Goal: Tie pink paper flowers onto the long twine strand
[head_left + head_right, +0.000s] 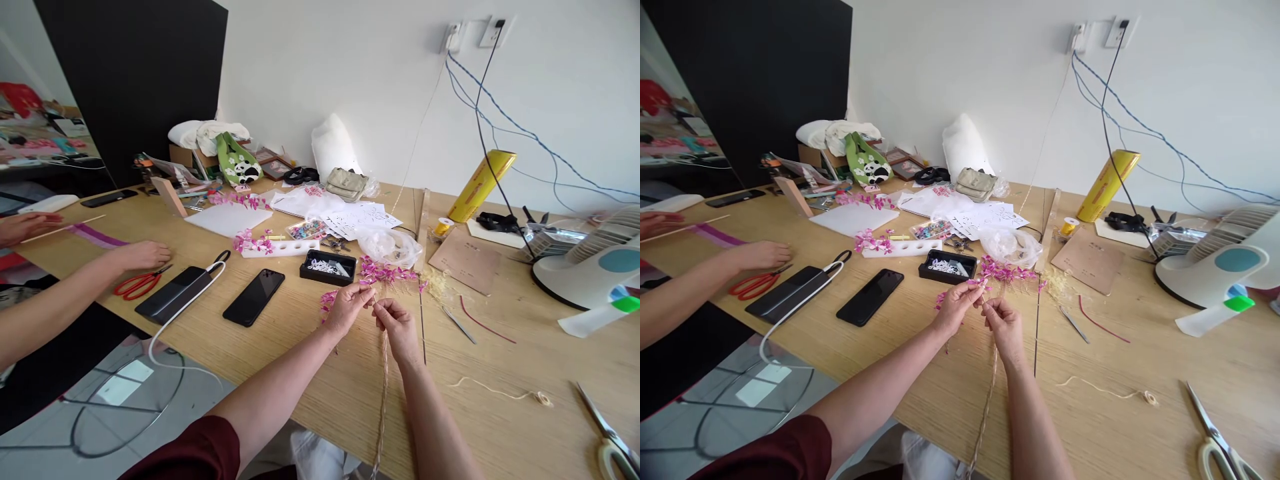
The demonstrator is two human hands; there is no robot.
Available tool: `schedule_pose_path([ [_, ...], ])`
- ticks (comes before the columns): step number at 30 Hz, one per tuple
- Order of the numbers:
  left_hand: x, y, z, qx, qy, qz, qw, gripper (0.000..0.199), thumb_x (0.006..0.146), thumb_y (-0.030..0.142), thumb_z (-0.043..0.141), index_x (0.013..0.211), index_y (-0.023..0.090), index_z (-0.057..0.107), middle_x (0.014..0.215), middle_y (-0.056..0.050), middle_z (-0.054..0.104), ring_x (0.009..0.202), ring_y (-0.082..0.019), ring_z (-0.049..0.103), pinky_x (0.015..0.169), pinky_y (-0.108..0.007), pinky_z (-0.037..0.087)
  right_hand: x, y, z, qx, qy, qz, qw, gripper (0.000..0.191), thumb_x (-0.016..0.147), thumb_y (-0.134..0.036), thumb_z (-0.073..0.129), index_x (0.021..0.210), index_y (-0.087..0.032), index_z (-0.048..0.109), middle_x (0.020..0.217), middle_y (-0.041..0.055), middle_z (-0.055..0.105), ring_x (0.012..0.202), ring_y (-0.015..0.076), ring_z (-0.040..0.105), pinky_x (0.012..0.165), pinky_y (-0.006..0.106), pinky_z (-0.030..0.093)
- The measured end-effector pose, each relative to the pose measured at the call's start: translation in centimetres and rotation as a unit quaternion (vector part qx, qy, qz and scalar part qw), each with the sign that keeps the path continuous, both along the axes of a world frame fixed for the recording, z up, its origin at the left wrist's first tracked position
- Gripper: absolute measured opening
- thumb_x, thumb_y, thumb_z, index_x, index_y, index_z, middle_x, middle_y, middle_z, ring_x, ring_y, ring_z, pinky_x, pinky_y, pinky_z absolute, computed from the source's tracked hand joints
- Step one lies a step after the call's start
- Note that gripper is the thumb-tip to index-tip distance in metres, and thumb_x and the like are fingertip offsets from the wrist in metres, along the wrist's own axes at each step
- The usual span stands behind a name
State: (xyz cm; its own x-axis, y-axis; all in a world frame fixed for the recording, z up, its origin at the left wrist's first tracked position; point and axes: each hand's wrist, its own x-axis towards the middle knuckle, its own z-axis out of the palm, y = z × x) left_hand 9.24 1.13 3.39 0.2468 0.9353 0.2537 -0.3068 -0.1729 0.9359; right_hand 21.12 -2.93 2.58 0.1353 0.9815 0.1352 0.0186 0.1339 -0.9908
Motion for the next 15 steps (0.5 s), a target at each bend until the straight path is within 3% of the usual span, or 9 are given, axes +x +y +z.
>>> schedule_pose_path([
  [6,0.03,0.19,-0.42,0.012,0.007,0.016,1.000,0.029,0.077,0.040,0.056,0.066,0.013,0.056,0.058,0.002,0.047,0.059,-0.009,0.042,0.060,-0.023,0.035,-0.04,0.12,-0.31,0.027,-0.015,-0.001,1.000,0.017,0.073,-0.036,0.063,0.077,-0.020,0.062,0.067,-0.0007,0.056,0.059,0.0109,0.047,0.054,0.023,0.037],
  [10,-0.11,0.27,-0.60,0.034,0.037,-0.001,0.999,0.028,0.078,0.040,0.055,0.068,0.013,0.055,0.062,0.001,0.048,0.062,-0.009,0.042,0.061,-0.023,0.034,-0.07,0.20,-0.31,0.039,0.000,-0.008,0.999,0.014,0.069,-0.033,0.066,0.071,-0.020,0.062,0.071,0.0001,0.060,0.068,0.0135,0.052,0.066,0.027,0.040],
  [15,-0.40,0.46,-0.64,0.057,0.066,-0.044,0.995,0.028,0.081,0.039,0.052,0.069,0.013,0.055,0.065,0.000,0.049,0.064,-0.010,0.044,0.063,-0.023,0.035,0.11,0.20,-0.14,0.004,0.001,0.005,1.000,0.016,0.069,-0.035,0.066,0.067,-0.019,0.064,0.064,-0.0001,0.057,0.060,0.0121,0.046,0.059,0.026,0.036],
])
